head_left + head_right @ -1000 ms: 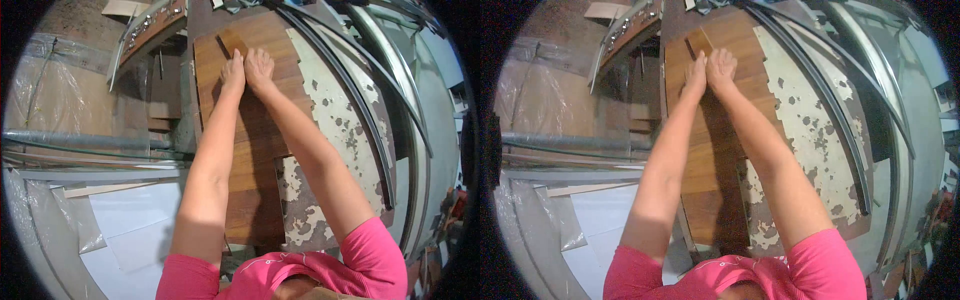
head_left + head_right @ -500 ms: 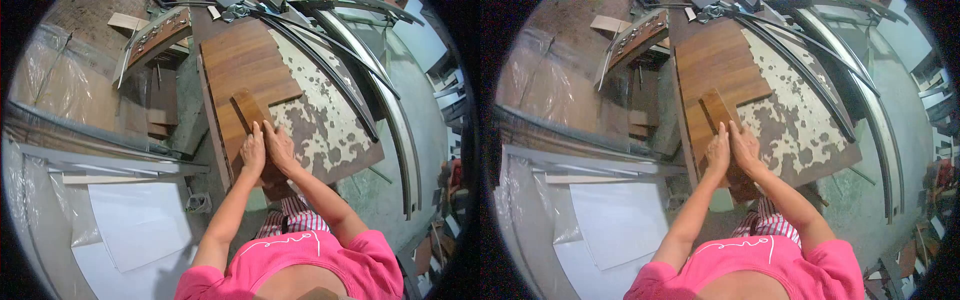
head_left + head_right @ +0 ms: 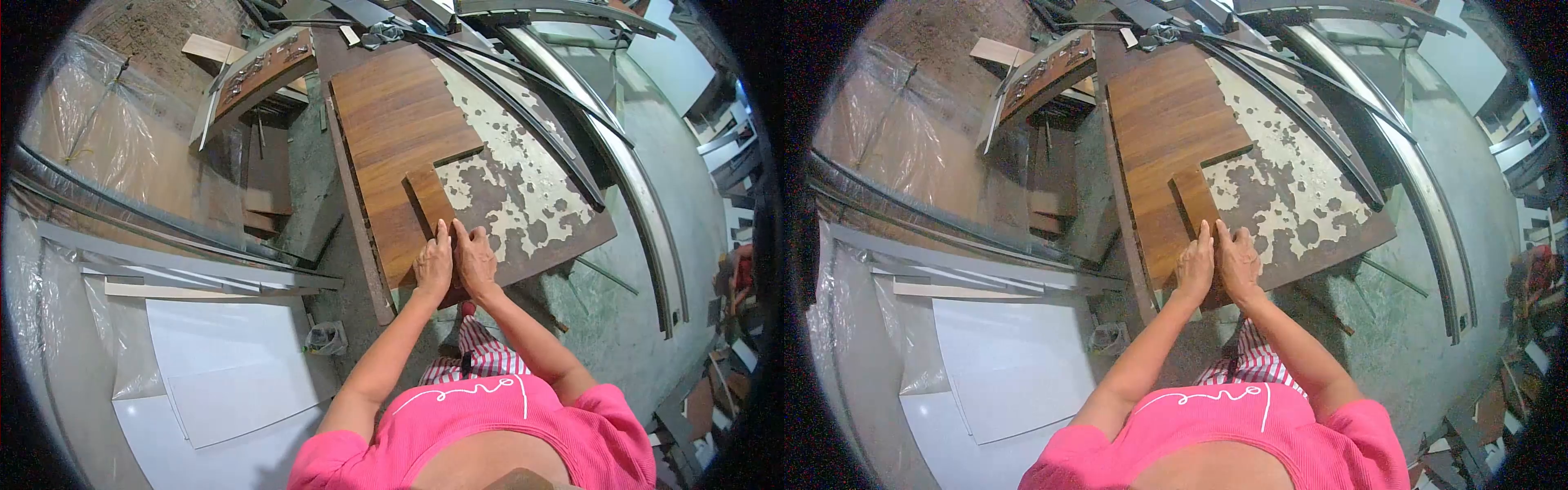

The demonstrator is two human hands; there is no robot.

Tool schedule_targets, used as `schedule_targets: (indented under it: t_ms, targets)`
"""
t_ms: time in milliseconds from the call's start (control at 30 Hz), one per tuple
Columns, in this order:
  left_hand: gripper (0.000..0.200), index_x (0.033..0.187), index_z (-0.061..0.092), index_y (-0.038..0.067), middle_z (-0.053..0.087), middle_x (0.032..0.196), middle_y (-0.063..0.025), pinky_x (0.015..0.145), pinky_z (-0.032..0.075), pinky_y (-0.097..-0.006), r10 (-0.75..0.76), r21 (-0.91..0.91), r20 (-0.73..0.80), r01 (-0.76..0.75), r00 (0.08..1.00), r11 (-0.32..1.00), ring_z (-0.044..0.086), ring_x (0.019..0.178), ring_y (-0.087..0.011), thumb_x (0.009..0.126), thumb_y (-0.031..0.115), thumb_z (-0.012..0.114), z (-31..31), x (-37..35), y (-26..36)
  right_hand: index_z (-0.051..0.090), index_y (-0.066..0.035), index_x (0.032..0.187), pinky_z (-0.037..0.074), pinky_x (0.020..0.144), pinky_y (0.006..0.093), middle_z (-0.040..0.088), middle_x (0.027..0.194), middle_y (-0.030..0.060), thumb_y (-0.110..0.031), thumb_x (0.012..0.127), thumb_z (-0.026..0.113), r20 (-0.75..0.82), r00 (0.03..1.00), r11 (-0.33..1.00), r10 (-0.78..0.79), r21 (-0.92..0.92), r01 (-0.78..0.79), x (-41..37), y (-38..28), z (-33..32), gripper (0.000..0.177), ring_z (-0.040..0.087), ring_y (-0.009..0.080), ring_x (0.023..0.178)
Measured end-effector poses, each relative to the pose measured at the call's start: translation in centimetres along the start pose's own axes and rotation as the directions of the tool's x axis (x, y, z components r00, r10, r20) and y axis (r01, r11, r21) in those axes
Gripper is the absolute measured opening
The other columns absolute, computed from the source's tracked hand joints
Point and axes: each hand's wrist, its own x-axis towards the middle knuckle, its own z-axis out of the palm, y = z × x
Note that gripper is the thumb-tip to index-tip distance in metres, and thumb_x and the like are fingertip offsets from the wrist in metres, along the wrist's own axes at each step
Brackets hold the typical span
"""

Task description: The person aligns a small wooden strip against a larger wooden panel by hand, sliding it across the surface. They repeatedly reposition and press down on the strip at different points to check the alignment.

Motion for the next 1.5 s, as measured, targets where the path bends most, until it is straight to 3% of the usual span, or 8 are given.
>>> schedule_targets:
  t_ms: [333, 800, 1033, 1200, 1267, 1333, 1400, 1500]
  targets:
    - [0.04, 0.126, 0.037, 0.008, 0.059, 0.076, -0.0181, 0.061, 0.047, -0.0438, -0.005, 0.002, -0.028, 0.005, 1.0, 1.0, 0.059, 0.071, -0.0338, 0.089, 0.022, 0.041, 1.2, 10.3, -2.2, 0.049, -0.013, 0.115, 0.047, 0.061, 0.0351, 0.045, 0.083, 0.0115, -0.012, 0.078, 0.051, -0.194, 0.978, 0.997, -0.072, -0.051, 0.064, 9.5, -0.2, 3.9, 0.038, 0.053, 0.0269, 0.074]
    - [0.04, 0.127, 0.035, 0.009, 0.058, 0.086, -0.0202, 0.068, 0.045, -0.0468, -0.057, 0.01, 0.029, 0.057, 0.998, 0.998, 0.058, 0.082, -0.0358, 0.09, 0.023, 0.038, 2.0, 28.6, -6.4, 0.051, -0.012, 0.112, 0.044, 0.063, 0.0369, 0.047, 0.091, 0.0127, -0.017, 0.079, 0.05, -0.145, 0.988, 0.997, -0.043, -0.065, 0.034, 27.9, -1.6, 9.8, 0.033, 0.053, 0.0277, 0.081]
    - [0.038, 0.125, 0.037, 0.009, 0.059, 0.09, -0.0212, 0.07, 0.045, -0.0476, -0.057, 0.051, -0.027, 0.059, 0.998, 0.997, 0.058, 0.083, -0.037, 0.089, 0.021, 0.038, 3.0, 39.5, -9.1, 0.048, -0.011, 0.113, 0.042, 0.069, 0.0399, 0.047, 0.096, 0.0147, -0.017, 0.082, 0.047, -0.118, 0.992, 0.999, -0.031, 0.009, 0.032, 38.7, -2.2, 13.2, 0.032, 0.051, 0.0295, 0.087]
    - [0.038, 0.125, 0.036, 0.009, 0.058, 0.095, -0.0227, 0.072, 0.045, -0.0461, -0.108, 0.072, 0.015, 0.107, 0.994, 0.992, 0.057, 0.089, -0.0367, 0.089, 0.022, 0.038, 3.4, 46.1, -10.8, 0.051, -0.01, 0.106, 0.041, 0.072, 0.0429, 0.048, 0.099, 0.0171, -0.02, 0.083, 0.045, -0.148, 0.989, 0.995, -0.025, 0.096, 0.039, 45.0, -2.9, 15.0, 0.025, 0.051, 0.0311, 0.09]
    - [0.028, 0.11, 0.046, 0.01, 0.058, 0.093, -0.0235, 0.071, 0.043, -0.0487, -0.081, 0.094, -0.14, 0.095, 0.987, 0.991, 0.055, 0.086, -0.0412, 0.09, 0.028, 0.037, 4.2, 48.3, -11.8, 0.052, -0.01, 0.103, 0.04, 0.074, 0.0432, 0.048, 0.099, 0.0166, -0.02, 0.084, 0.044, -0.156, 0.987, 0.995, -0.025, 0.091, 0.039, 47.2, -3.1, 16.0, 0.023, 0.051, 0.0316, 0.091]
    - [0.028, 0.11, 0.046, 0.011, 0.058, 0.094, -0.0225, 0.073, 0.043, -0.0483, -0.107, 0.071, -0.102, 0.115, 0.989, 0.991, 0.055, 0.088, -0.0408, 0.09, 0.028, 0.037, 3.0, 49.8, -11.3, 0.052, -0.009, 0.101, 0.039, 0.076, 0.0426, 0.047, 0.1, 0.016, -0.02, 0.084, 0.043, -0.151, 0.988, 0.993, -0.014, 0.112, 0.031, 49.0, -3.6, 16.3, 0.022, 0.05, 0.0318, 0.092]
    - [0.036, 0.122, 0.038, 0.011, 0.057, 0.1, -0.0225, 0.087, 0.037, -0.0468, -0.193, 0.098, 0.017, 0.19, 0.981, 0.977, 0.051, 0.101, -0.0373, 0.09, 0.025, 0.035, 3.0, 51.8, -11.7, 0.053, -0.011, 0.101, 0.038, 0.078, 0.0419, 0.047, 0.102, 0.0148, -0.022, 0.084, 0.043, -0.12, 0.993, 0.995, -0.001, 0.1, 0.013, 50.8, -4.0, 16.6, 0.023, 0.05, 0.031, 0.093]
    - [0.035, 0.112, 0.046, 0.009, 0.056, 0.103, -0.0226, 0.086, 0.037, -0.0467, -0.166, 0.043, -0.01, 0.166, 0.986, 0.985, 0.051, 0.101, -0.0383, 0.09, 0.031, 0.031, 3.9, 53.3, -12.9, 0.055, -0.013, 0.097, 0.038, 0.076, 0.0427, 0.05, 0.1, 0.0119, -0.024, 0.084, 0.044, -0.119, 0.992, 0.998, -0.037, 0.037, 0.042, 52.5, -3.8, 17.6, 0.021, 0.051, 0.0289, 0.093]
